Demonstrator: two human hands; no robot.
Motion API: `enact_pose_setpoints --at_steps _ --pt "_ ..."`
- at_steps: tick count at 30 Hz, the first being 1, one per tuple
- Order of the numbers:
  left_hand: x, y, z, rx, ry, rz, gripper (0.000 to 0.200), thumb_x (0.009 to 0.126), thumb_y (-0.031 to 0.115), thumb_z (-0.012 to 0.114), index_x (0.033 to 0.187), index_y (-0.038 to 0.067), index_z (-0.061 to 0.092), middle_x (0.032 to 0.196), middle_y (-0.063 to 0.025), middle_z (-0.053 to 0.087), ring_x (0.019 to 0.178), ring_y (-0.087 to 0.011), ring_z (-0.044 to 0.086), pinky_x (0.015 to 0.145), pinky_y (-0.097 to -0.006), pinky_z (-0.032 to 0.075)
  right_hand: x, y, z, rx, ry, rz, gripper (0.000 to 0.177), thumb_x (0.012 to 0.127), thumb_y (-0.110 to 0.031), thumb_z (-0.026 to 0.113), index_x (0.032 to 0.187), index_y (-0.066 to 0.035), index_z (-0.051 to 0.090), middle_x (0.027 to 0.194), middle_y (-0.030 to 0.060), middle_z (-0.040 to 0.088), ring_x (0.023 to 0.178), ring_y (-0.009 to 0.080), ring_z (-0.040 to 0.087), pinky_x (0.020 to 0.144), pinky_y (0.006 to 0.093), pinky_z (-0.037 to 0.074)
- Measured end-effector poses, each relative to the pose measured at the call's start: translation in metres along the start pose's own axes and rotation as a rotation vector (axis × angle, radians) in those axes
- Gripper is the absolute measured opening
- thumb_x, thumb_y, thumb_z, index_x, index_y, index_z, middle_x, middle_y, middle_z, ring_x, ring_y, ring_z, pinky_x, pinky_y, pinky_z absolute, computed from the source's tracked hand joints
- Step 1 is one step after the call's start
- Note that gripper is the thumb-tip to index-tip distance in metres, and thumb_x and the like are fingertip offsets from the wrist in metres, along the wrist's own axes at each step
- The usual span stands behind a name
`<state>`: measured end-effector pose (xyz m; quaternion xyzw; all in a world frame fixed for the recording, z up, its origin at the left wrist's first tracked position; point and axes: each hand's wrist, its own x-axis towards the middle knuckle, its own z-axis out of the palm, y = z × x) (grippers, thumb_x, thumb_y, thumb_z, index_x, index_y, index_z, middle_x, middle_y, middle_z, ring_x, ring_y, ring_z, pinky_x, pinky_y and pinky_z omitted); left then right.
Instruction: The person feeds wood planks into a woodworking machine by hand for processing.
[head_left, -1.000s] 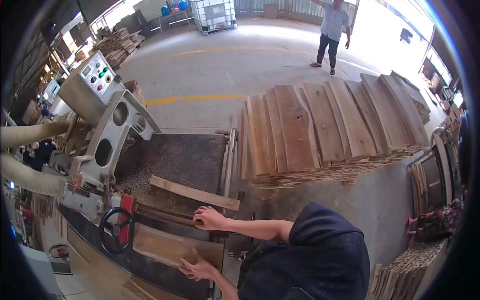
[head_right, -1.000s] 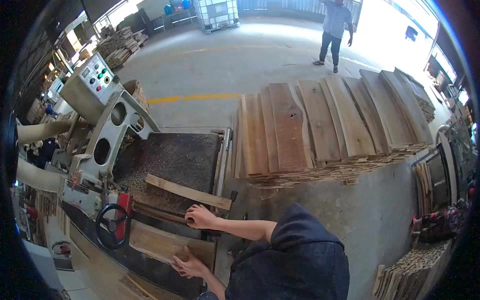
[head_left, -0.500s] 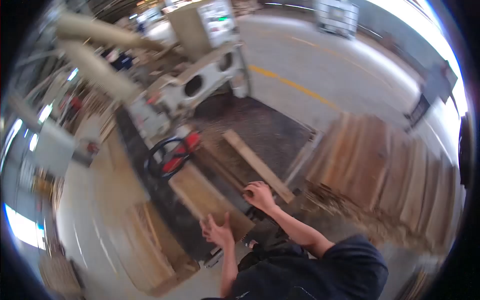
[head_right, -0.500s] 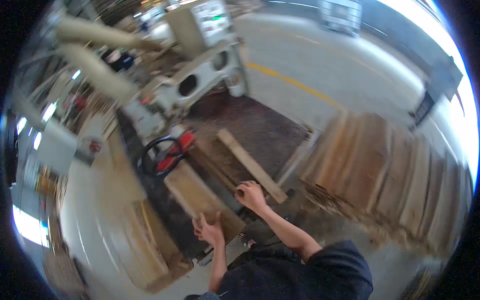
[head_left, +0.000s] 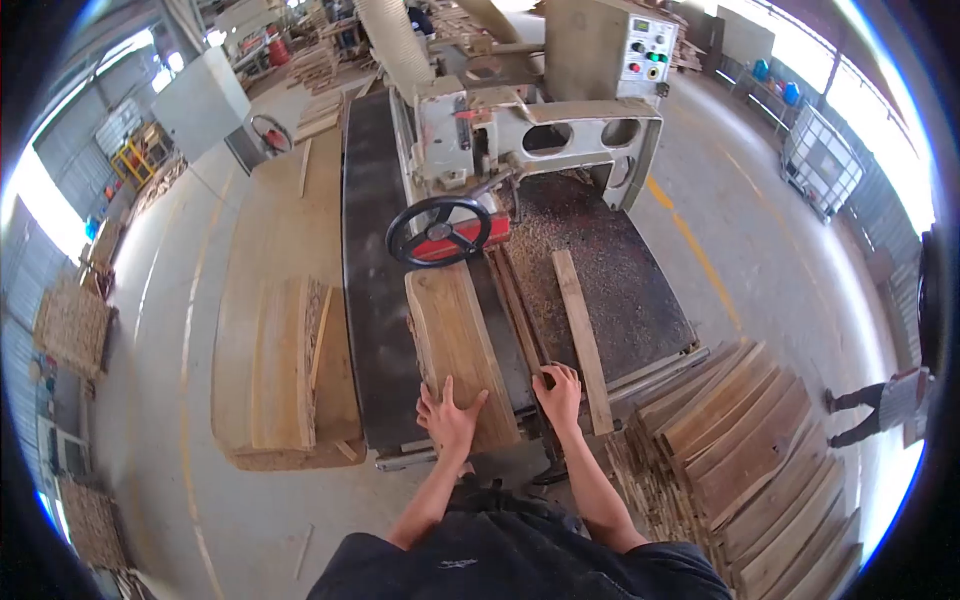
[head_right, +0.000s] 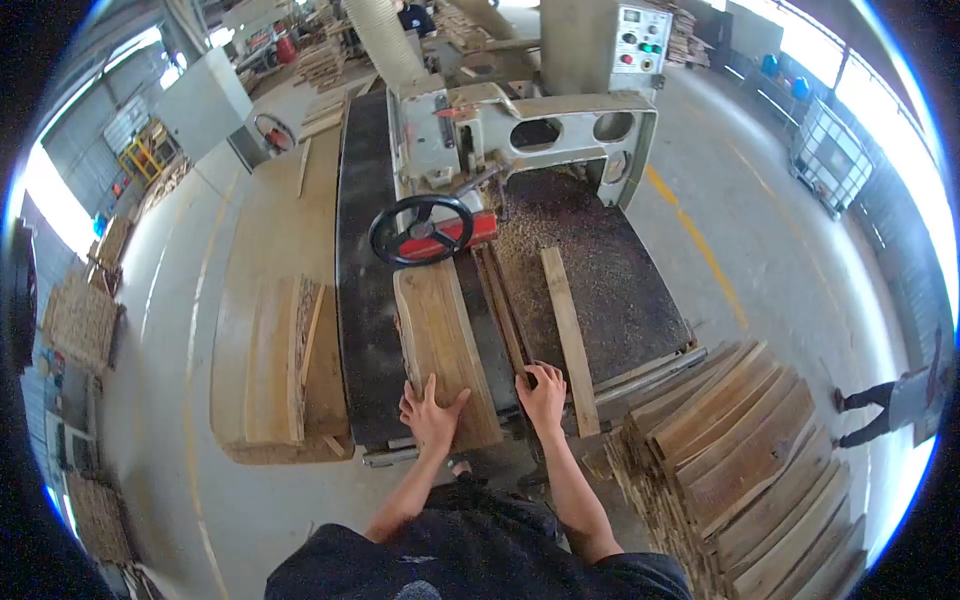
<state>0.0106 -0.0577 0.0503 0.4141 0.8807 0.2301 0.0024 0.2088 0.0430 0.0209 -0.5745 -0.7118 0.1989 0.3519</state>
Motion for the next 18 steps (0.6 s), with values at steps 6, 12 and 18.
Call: enact_pose_setpoints --at_steps 6,12,18 --pt "0.0012 -0.0031 -0.0003 -0.019 -0.008 0.013 0.083 0.075 0.073 0.076 0.138 0.021 0.066 0.153 -0.0282 0.041 0.133 -0.0494 0.042 0.102 -0.0612 0.038 0.0003 -0.0056 -0.0025 -0.018 -0.031 0.032 0.028 0.090 -0.026 0.078 0.112 -0.009 0.074 0.128 0.0115 0.069 0.125 0.0327 0.058 0.102 0.0506 0.047" --pt "0.0019 -0.0037 0.0007 -0.014 -0.010 0.012 0.084 0.076 0.074 0.074 0.139 0.021 0.065 0.154 -0.0284 0.040 0.133 -0.0496 0.042 0.102 -0.0617 0.038 0.0015 -0.0038 -0.0003 -0.017 -0.019 0.025 0.027 0.091 -0.027 0.078 0.112 -0.010 0.075 0.127 0.0117 0.069 0.125 0.0327 0.058 0.103 0.0505 0.047" --pt "0.0017 -0.0032 -0.0017 -0.019 -0.043 0.002 0.086 0.077 0.078 0.071 0.140 0.021 0.064 0.155 -0.0274 0.039 0.135 -0.0489 0.040 0.104 -0.0609 0.036 0.0016 -0.0056 -0.0025 -0.027 -0.025 0.030 0.027 0.091 -0.028 0.077 0.111 -0.009 0.075 0.127 0.0120 0.069 0.125 0.0328 0.058 0.104 0.0499 0.047"
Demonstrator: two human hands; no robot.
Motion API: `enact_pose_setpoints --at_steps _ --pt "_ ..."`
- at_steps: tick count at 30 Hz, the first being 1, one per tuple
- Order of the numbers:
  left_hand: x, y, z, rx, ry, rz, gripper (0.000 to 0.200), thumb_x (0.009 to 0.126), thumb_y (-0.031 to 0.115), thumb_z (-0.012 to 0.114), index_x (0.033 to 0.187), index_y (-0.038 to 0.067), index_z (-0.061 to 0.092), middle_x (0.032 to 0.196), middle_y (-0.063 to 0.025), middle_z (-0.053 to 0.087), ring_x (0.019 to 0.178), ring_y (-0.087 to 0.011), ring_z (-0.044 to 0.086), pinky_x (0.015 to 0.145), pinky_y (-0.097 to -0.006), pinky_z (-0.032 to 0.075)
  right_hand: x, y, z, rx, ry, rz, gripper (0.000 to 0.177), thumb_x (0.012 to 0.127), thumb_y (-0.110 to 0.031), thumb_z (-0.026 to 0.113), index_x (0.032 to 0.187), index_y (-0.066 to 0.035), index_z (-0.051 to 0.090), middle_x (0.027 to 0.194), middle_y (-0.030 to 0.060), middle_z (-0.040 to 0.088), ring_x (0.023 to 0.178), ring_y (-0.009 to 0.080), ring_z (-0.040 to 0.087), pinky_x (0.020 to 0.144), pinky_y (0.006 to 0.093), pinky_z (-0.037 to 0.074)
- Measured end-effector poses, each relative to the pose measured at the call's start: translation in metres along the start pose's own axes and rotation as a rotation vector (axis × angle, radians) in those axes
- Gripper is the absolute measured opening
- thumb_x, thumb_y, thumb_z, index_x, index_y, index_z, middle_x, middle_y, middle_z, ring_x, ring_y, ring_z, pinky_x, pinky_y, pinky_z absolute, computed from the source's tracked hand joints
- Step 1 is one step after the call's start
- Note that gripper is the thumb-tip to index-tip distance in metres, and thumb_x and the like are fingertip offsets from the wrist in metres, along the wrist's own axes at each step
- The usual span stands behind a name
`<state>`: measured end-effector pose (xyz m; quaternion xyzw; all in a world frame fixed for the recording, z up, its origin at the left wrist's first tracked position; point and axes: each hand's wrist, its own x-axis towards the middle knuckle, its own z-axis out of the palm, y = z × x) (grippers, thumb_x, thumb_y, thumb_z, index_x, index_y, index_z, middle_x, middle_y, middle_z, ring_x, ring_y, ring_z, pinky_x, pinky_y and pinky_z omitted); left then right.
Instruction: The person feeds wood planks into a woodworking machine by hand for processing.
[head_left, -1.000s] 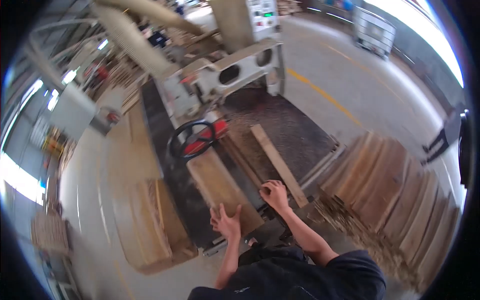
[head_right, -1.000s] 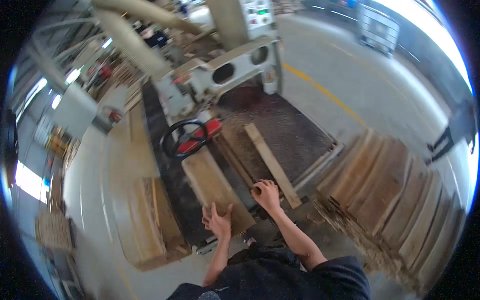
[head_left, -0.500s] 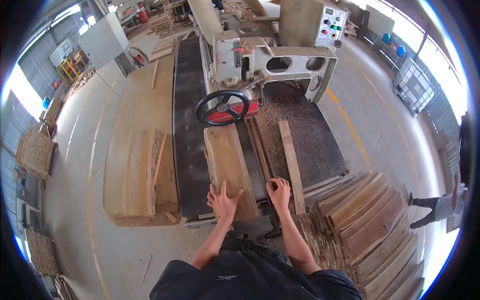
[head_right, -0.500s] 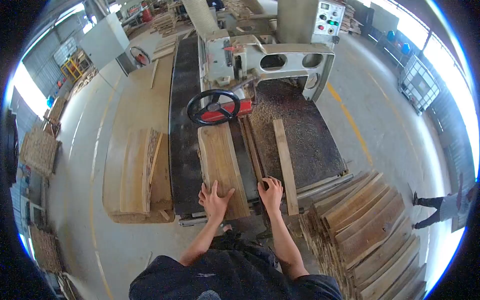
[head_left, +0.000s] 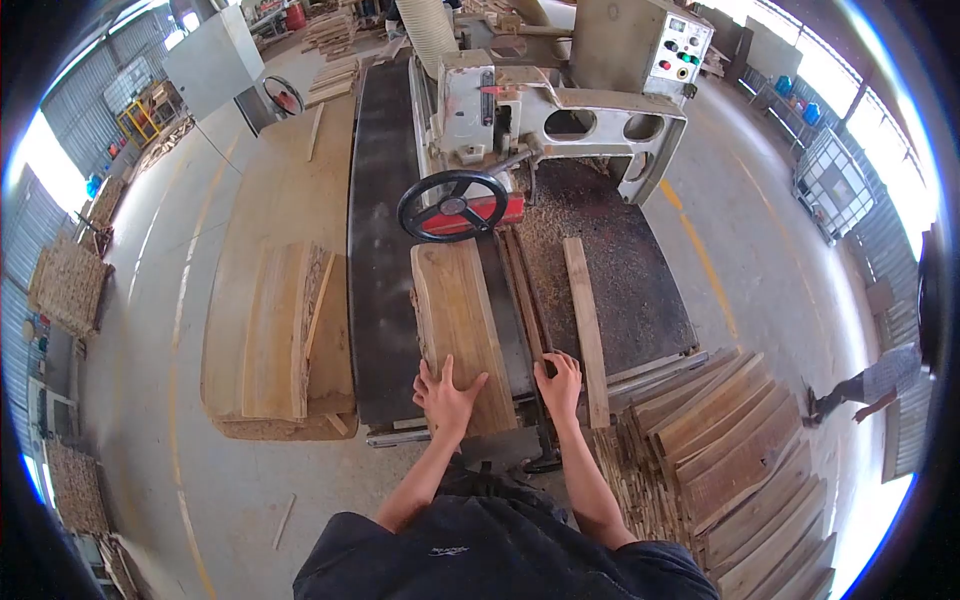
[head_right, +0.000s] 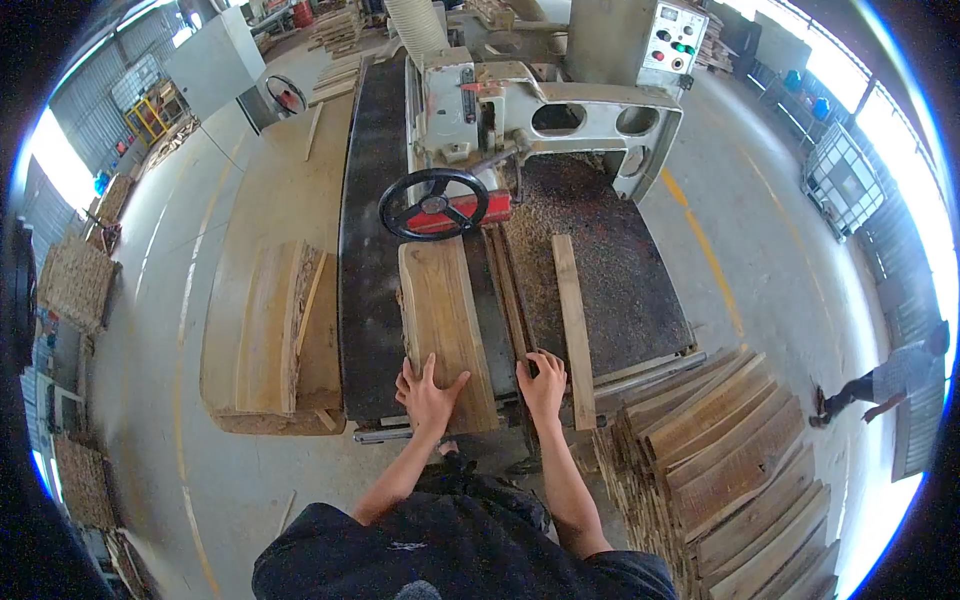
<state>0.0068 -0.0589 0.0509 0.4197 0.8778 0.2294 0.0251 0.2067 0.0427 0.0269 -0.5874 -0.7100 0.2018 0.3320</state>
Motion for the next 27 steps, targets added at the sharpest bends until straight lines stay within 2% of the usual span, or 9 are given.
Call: enact_pose_setpoints --at_steps 16,17,19,20,22,23,24,26,27 --pt "0.000 0.002 0.000 0.010 0.013 0.003 0.083 0.077 0.074 0.072 0.140 0.020 0.066 0.156 -0.0257 0.040 0.134 -0.0485 0.041 0.104 -0.0603 0.037 -0.003 -0.007 -0.003 0.010 0.012 -0.005 0.024 0.092 -0.022 0.077 0.110 -0.007 0.074 0.128 0.0146 0.067 0.126 0.0353 0.057 0.106 0.0505 0.046" --pt "0.000 0.002 0.001 0.002 -0.001 0.003 0.085 0.078 0.075 0.072 0.141 0.019 0.064 0.156 -0.0271 0.039 0.135 -0.0505 0.039 0.103 -0.0635 0.037 -0.008 -0.010 -0.004 0.012 0.005 0.001 0.024 0.092 -0.022 0.077 0.110 -0.007 0.074 0.128 0.0146 0.067 0.126 0.0353 0.057 0.106 0.0505 0.046" --pt "0.002 0.000 0.002 0.006 -0.021 -0.004 0.086 0.079 0.077 0.071 0.142 0.019 0.063 0.156 -0.0285 0.038 0.136 -0.0525 0.036 0.102 -0.0668 0.037 -0.018 -0.024 -0.012 -0.076 0.151 -0.251 0.022 0.091 -0.018 0.076 0.110 -0.006 0.074 0.130 0.0133 0.065 0.129 0.0355 0.054 0.107 0.0507 0.043" --pt "0.002 0.000 0.003 0.009 -0.009 0.011 0.086 0.079 0.077 0.071 0.142 0.018 0.064 0.156 -0.0287 0.038 0.135 -0.0530 0.037 0.101 -0.0672 0.038 -0.028 -0.031 -0.015 -0.075 0.136 -0.238 0.022 0.091 -0.018 0.076 0.110 -0.006 0.074 0.130 0.0133 0.065 0.129 0.0355 0.054 0.107 0.0507 0.043" --pt "0.000 -0.001 0.001 0.028 -0.037 0.026 0.086 0.079 0.077 0.070 0.141 0.018 0.064 0.156 -0.0289 0.038 0.135 -0.0536 0.037 0.100 -0.0677 0.039 -0.056 -0.053 -0.024 0.051 -0.143 -0.405 0.021 0.091 -0.016 0.075 0.109 -0.006 0.074 0.133 0.0120 0.063 0.131 0.0354 0.052 0.108 0.0513 0.041" --pt "0.002 0.002 0.000 0.020 -0.046 0.026 0.085 0.079 0.078 0.070 0.141 0.019 0.065 0.157 -0.0293 0.037 0.135 -0.0539 0.037 0.100 -0.0681 0.039 -0.073 -0.058 -0.025 -0.011 -0.312 -0.449 0.033 0.089 -0.018 0.076 0.117 -0.003 0.071 0.143 0.0171 0.055 0.138 0.0375 0.046 0.112 0.0517 0.038" --pt "0.004 0.006 0.002 0.010 -0.053 0.022 0.085 0.080 0.078 0.069 0.141 0.019 0.065 0.157 -0.0296 0.036 0.135 -0.0543 0.037 0.099 -0.0685 0.039 -0.088 -0.065 -0.026 -0.014 -0.331 -0.429 0.033 0.089 -0.018 0.076 0.117 -0.003 0.071 0.143 0.0171 0.055 0.138 0.0375 0.046 0.112 0.0517 0.038" --pt "0.006 0.010 0.010 0.032 -0.042 0.044 0.082 0.079 0.075 0.072 0.138 0.020 0.066 0.156 -0.0288 0.038 0.133 -0.0529 0.039 0.098 -0.0655 0.040 -0.113 -0.080 -0.026 -0.109 -0.476 -0.397 0.062 0.084 -0.022 0.077 0.137 0.004 0.057 0.154 0.0218 0.043 0.144 0.0416 0.039 0.114 0.0517 0.037" --pt "0.010 0.012 0.014 0.047 -0.002 0.077 0.078 0.077 0.072 0.074 0.136 0.021 0.068 0.155 -0.0280 0.039 0.131 -0.0515 0.041 0.097 -0.0625 0.041 -0.122 -0.078 -0.023 -0.222 -0.543 -0.425 0.081 0.084 -0.026 0.077 0.147 0.012 0.042 0.161 0.0258 0.030 0.148 0.0436 0.032 0.117 0.0526 0.033"
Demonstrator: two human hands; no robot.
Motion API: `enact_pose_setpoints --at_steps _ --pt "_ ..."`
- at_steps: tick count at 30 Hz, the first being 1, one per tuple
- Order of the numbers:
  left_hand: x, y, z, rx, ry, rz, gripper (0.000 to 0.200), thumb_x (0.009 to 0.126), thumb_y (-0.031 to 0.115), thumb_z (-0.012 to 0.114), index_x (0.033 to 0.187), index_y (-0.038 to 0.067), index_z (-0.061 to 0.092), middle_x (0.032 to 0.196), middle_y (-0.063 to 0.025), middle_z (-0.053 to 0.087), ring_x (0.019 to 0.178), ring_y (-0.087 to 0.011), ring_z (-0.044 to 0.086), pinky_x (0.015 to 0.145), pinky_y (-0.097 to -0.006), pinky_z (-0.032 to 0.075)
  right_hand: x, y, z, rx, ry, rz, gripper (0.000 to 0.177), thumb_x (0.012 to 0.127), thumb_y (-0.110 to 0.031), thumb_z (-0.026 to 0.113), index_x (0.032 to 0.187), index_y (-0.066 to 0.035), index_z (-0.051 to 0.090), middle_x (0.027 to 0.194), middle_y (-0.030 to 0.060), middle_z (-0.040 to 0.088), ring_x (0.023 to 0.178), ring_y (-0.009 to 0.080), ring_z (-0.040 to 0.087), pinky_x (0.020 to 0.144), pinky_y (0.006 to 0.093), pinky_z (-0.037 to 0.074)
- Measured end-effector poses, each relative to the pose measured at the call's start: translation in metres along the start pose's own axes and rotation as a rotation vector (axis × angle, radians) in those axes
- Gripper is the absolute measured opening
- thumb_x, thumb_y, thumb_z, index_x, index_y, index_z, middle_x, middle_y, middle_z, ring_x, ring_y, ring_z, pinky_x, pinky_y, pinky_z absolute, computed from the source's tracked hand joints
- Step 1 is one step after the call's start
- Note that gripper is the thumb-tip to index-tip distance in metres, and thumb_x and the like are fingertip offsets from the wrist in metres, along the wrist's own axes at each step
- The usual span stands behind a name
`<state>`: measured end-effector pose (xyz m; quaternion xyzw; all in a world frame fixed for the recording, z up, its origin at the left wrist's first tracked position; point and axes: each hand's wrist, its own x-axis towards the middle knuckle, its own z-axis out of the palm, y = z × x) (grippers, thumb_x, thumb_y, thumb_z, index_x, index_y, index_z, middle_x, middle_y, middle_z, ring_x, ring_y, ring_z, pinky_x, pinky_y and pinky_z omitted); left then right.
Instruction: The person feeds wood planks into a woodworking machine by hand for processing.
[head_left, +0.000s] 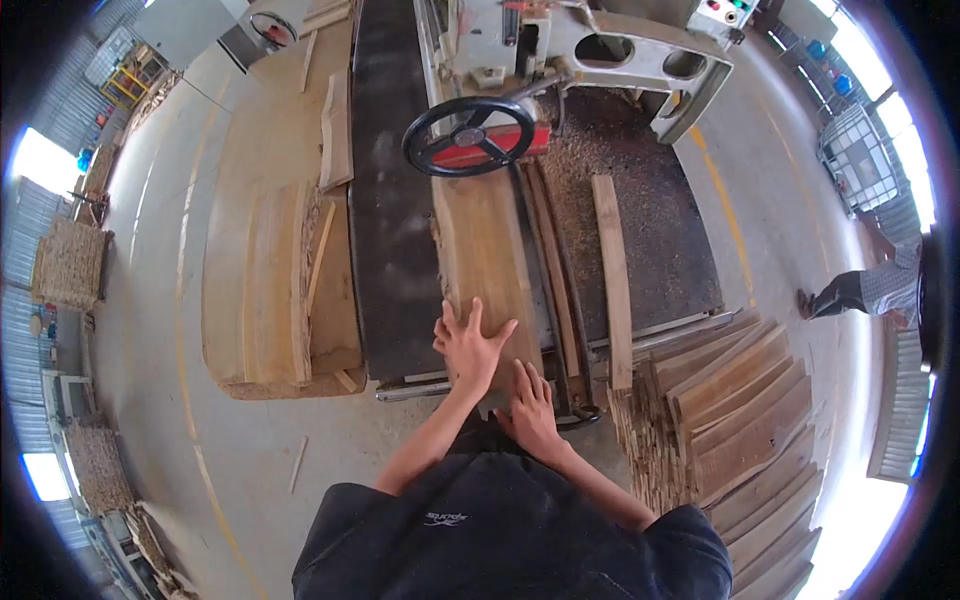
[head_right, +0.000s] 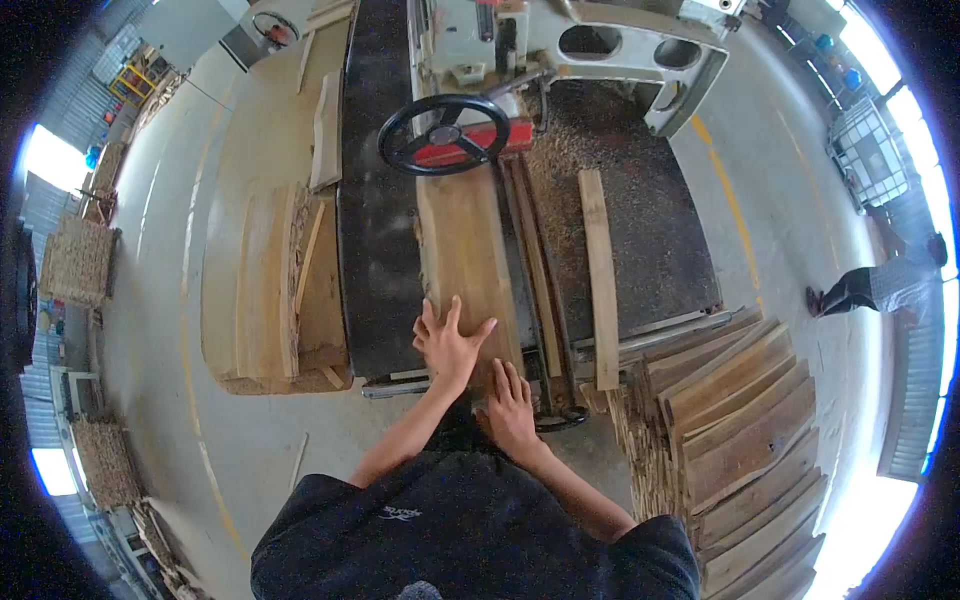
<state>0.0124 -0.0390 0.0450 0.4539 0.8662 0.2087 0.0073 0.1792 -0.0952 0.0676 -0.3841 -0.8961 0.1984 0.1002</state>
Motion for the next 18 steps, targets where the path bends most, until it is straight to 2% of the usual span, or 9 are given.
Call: enact_pose_setpoints --at_steps 1,3,5,7,11,13,14,16,18 --pt "0.005 0.003 0.003 0.007 -0.015 -0.008 0.078 0.077 0.072 0.074 0.136 0.021 0.068 0.155 -0.0280 0.039 0.131 -0.0515 0.041 0.097 -0.0625 0.041 0.004 -0.003 -0.004 0.009 -0.016 0.004 0.081 0.084 -0.026 0.077 0.147 0.012 0.042 0.161 0.0258 0.030 0.148 0.0436 0.032 0.117 0.0526 0.033" --pt "0.010 0.014 0.010 -0.027 -0.057 -0.015 0.083 0.080 0.078 0.068 0.140 0.020 0.066 0.155 -0.0298 0.038 0.134 -0.0537 0.038 0.097 -0.0685 0.040 0.010 -0.004 -0.017 -0.015 -0.094 0.116 0.080 0.086 -0.027 0.076 0.145 0.015 0.043 0.161 0.0263 0.031 0.148 0.0449 0.032 0.118 0.0526 0.032" --pt "0.019 0.023 0.015 -0.049 -0.080 -0.035 0.082 0.081 0.078 0.068 0.139 0.020 0.066 0.154 -0.0298 0.039 0.135 -0.0544 0.036 0.097 -0.0688 0.039 0.014 -0.003 -0.021 0.011 -0.161 0.173 0.078 0.089 -0.030 0.074 0.147 0.012 0.042 0.161 0.0301 0.028 0.149 0.0487 0.028 0.119 0.0544 0.031" --pt "0.035 0.028 0.021 -0.063 -0.078 -0.054 0.082 0.081 0.077 0.068 0.139 0.019 0.066 0.155 -0.0314 0.037 0.137 -0.0551 0.034 0.098 -0.0687 0.039 0.019 -0.001 -0.017 -0.017 -0.111 0.244 0.078 0.092 -0.034 0.071 0.150 0.007 0.041 0.161 0.0353 0.025 0.150 0.0533 0.024 0.118 0.0569 0.033" --pt "0.082 0.029 0.024 -0.089 -0.116 -0.064 0.081 0.082 0.076 0.069 0.139 0.019 0.065 0.155 -0.0331 0.035 0.136 -0.0553 0.033 0.098 -0.0683 0.038 0.058 0.005 -0.010 0.026 -0.139 0.285 0.076 0.095 -0.039 0.069 0.151 0.004 0.040 0.161 0.0396 0.020 0.150 0.0573 0.021 0.117 0.0584 0.035" --pt "0.110 0.032 0.029 -0.101 -0.089 -0.069 0.082 0.081 0.076 0.070 0.139 0.019 0.065 0.153 -0.0344 0.035 0.135 -0.0551 0.035 0.097 -0.0687 0.038 0.085 0.013 0.003 -0.088 -0.037 0.229 0.084 0.095 -0.051 0.067 0.152 0.005 0.039 0.161 0.0411 0.015 0.149 0.0607 0.021 0.113 0.0613 0.040" --pt "0.127 0.033 0.032 -0.106 -0.089 -0.080 0.082 0.081 0.076 0.070 0.139 0.019 0.065 0.153 -0.0344 0.035 0.135 -0.0551 0.035 0.097 -0.0687 0.038 0.098 0.019 0.008 -0.095 -0.045 0.223 0.084 0.095 -0.051 0.067 0.152 0.005 0.039 0.161 0.0411 0.015 0.149 0.0607 0.021 0.113 0.0613 0.040" --pt "0.156 0.033 0.038 -0.130 -0.066 -0.061 0.072 0.087 0.069 0.069 0.138 0.019 0.065 0.151 -0.0341 0.037 0.134 -0.0543 0.036 0.096 -0.0681 0.038 0.128 0.026 0.009 -0.007 -0.052 0.265 0.092 0.094 -0.062 0.063 0.150 0.006 0.038 0.159 0.0439 0.017 0.146 0.0650 0.021 0.113 0.0643 0.037" --pt "0.177 0.035 0.045 -0.146 -0.039 -0.053 0.065 0.091 0.064 0.067 0.137 0.019 0.066 0.150 -0.0347 0.038 0.132 -0.0542 0.037 0.095 -0.0677 0.038 0.150 0.029 0.014 -0.103 -0.016 0.236 0.095 0.093 -0.066 0.062 0.150 0.006 0.037 0.159 0.0444 0.016 0.146 0.0654 0.020 0.113 0.0651 0.036"
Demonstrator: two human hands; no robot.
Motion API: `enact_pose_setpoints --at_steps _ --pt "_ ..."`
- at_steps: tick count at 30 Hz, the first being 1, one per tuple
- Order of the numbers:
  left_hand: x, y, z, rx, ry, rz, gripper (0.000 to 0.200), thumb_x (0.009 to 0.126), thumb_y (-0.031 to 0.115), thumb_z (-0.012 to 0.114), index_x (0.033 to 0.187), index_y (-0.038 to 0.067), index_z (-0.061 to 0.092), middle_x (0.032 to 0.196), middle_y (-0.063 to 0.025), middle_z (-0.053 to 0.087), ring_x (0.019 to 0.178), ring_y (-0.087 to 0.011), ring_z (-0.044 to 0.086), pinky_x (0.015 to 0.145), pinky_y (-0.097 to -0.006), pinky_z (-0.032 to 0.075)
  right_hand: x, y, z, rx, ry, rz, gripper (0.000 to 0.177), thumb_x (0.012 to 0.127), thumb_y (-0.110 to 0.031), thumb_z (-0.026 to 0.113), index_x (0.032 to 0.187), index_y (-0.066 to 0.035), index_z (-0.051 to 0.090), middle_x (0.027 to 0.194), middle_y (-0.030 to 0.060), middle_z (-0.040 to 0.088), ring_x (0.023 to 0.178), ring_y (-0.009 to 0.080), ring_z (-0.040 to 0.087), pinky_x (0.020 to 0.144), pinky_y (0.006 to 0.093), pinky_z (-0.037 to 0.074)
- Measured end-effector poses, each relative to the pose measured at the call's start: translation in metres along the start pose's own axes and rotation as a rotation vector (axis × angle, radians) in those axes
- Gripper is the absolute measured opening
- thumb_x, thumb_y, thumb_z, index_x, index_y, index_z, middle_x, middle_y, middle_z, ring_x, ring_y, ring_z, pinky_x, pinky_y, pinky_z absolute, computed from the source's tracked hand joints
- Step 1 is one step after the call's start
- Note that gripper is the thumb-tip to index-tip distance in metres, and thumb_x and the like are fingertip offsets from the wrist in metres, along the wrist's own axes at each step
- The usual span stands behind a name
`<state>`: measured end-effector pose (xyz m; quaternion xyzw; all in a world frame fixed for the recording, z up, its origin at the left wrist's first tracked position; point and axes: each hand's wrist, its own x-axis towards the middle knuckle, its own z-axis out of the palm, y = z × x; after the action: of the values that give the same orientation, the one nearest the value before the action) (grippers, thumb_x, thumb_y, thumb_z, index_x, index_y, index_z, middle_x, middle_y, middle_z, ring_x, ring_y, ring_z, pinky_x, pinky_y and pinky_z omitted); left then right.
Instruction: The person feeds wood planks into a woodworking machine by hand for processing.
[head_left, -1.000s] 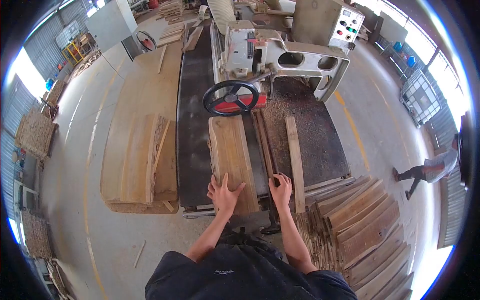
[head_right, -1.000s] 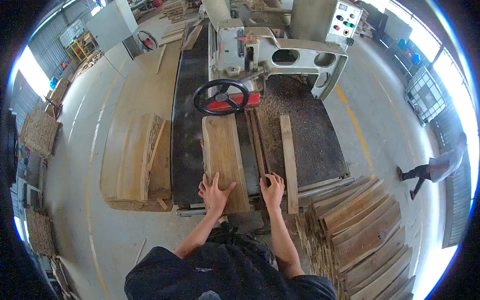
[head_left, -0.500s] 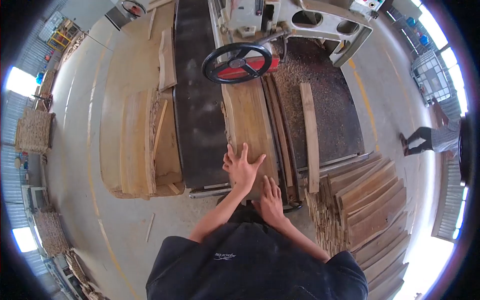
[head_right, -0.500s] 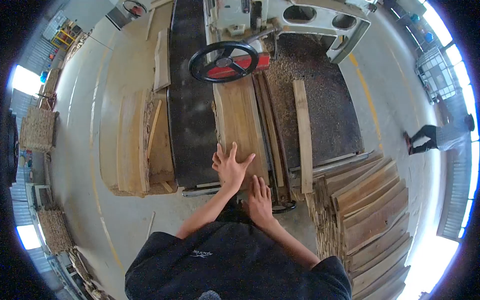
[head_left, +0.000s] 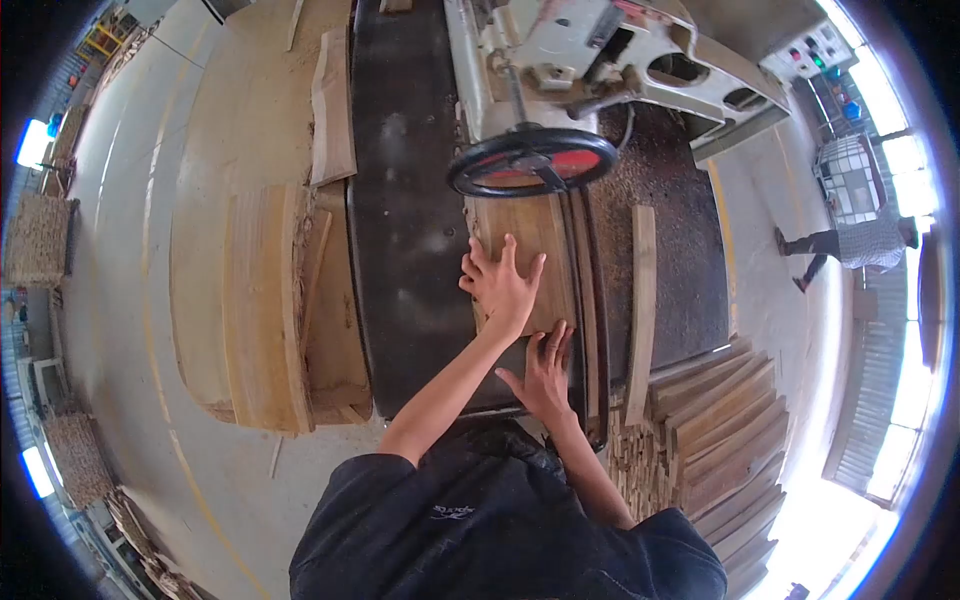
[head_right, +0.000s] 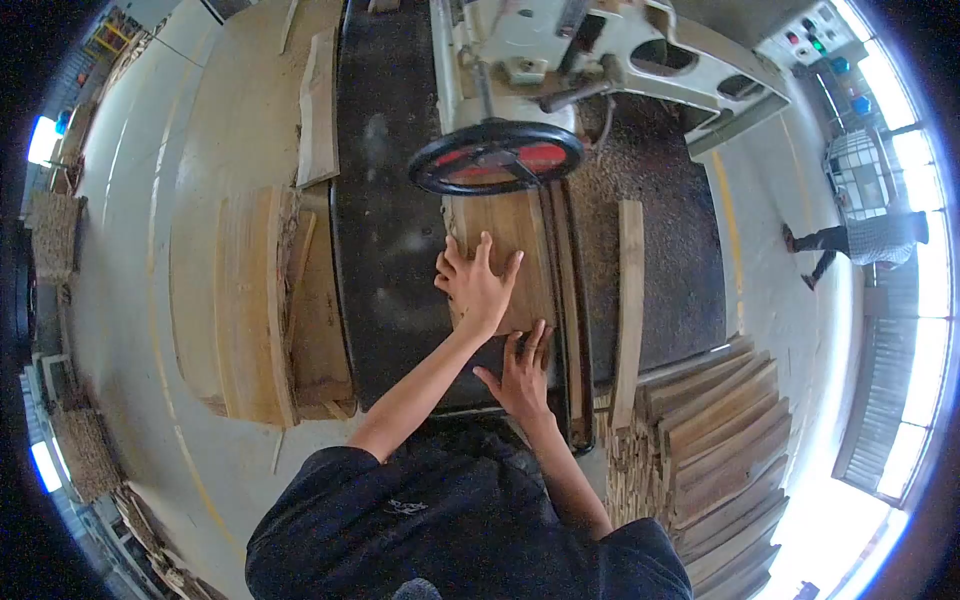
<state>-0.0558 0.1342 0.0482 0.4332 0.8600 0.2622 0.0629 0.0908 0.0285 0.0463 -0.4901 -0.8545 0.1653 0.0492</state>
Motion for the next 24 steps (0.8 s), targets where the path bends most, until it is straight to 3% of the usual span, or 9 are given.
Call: enact_pose_setpoints --at_steps 5,7,9,12,17,20,22,23,24 --pt "0.080 -0.067 -0.006 -0.408 -0.132 -0.009 0.042 0.092 0.034 0.072 0.130 0.016 0.067 0.142 -0.0237 0.050 0.127 -0.0448 0.046 0.096 -0.0587 0.041 0.045 0.001 0.003 -0.104 0.021 0.000 0.103 0.091 -0.071 0.062 0.152 0.007 0.034 0.161 0.0435 0.010 0.149 0.0618 0.017 0.115 0.0643 0.034" --pt "0.130 -0.097 -0.025 -0.311 0.332 0.145 0.043 0.089 0.029 0.075 0.129 0.014 0.067 0.138 -0.0184 0.053 0.125 -0.0416 0.049 0.096 -0.0563 0.043 0.064 0.003 -0.002 -0.046 0.014 0.007 0.099 0.091 -0.064 0.068 0.153 0.005 0.034 0.163 0.0413 0.008 0.150 0.0605 0.016 0.116 0.0621 0.035" --pt "0.183 -0.121 -0.042 -0.135 0.519 0.079 0.050 0.088 0.035 0.076 0.132 0.015 0.066 0.143 -0.0218 0.050 0.125 -0.0439 0.050 0.099 -0.0594 0.042 0.084 0.002 -0.003 -0.048 0.029 0.009 0.100 0.090 -0.055 0.074 0.156 0.003 0.028 0.166 0.0383 0.003 0.152 0.0597 0.010 0.118 0.0600 0.033" --pt "0.233 -0.145 -0.050 -0.038 0.388 0.124 0.063 0.084 0.043 0.079 0.139 0.016 0.063 0.148 -0.0262 0.046 0.130 -0.0483 0.045 0.103 -0.0615 0.040 0.114 0.000 -0.004 0.033 0.024 0.024 0.096 0.091 -0.053 0.074 0.157 0.001 0.029 0.166 0.0369 0.003 0.152 0.0588 0.010 0.118 0.0597 0.033" --pt "0.171 -0.153 -0.028 0.137 0.257 0.211 0.072 0.083 0.045 0.078 0.146 0.017 0.057 0.150 -0.0305 0.043 0.129 -0.0565 0.041 0.104 -0.0655 0.039 0.163 0.013 -0.005 -0.097 0.059 -0.049 0.093 0.093 -0.055 0.071 0.160 -0.007 0.029 0.168 0.0320 0.000 0.153 0.0541 0.013 0.108 0.0535 0.051" --pt "0.104 -0.142 -0.047 0.149 0.194 0.034 0.067 0.088 0.037 0.073 0.148 0.014 0.054 0.147 -0.0267 0.048 0.124 -0.0478 0.051 0.101 -0.0588 0.045 0.191 0.018 -0.018 -0.010 0.064 -0.071 0.084 0.095 -0.051 0.071 0.158 -0.007 0.036 0.169 0.0277 0.012 0.152 0.0485 0.025 0.108 0.0512 0.051" --pt "0.065 -0.152 -0.049 -0.870 -0.034 -0.162 0.062 0.090 0.033 0.068 0.145 0.008 0.055 0.138 -0.0210 0.057 0.123 -0.0383 0.058 0.101 -0.0507 0.050 0.223 0.031 -0.027 0.078 0.071 -0.033 0.077 0.096 -0.047 0.071 0.155 -0.007 0.043 0.165 0.0260 0.025 0.148 0.0447 0.035 0.108 0.0492 0.051" --pt "0.042 -0.158 -0.055 -0.854 -0.035 -0.157 0.062 0.090 0.033 0.068 0.145 0.008 0.055 0.138 -0.0210 0.057 0.123 -0.0383 0.058 0.101 -0.0507 0.050 0.221 0.034 -0.027 0.157 0.070 0.001 0.070 0.097 -0.043 0.071 0.152 -0.006 0.049 0.161 0.0242 0.039 0.144 0.0409 0.045 0.107 0.0471 0.051" --pt "0.018 -0.165 -0.063 -1.446 -0.274 -0.310 0.058 0.096 0.036 0.060 0.145 0.006 0.054 0.136 -0.0200 0.059 0.117 -0.0341 0.062 0.096 -0.0466 0.054 0.205 0.026 -0.032 0.175 0.070 0.001 0.070 0.097 -0.043 0.071 0.152 -0.006 0.049 0.161 0.0242 0.039 0.144 0.0409 0.045 0.107 0.0471 0.051"
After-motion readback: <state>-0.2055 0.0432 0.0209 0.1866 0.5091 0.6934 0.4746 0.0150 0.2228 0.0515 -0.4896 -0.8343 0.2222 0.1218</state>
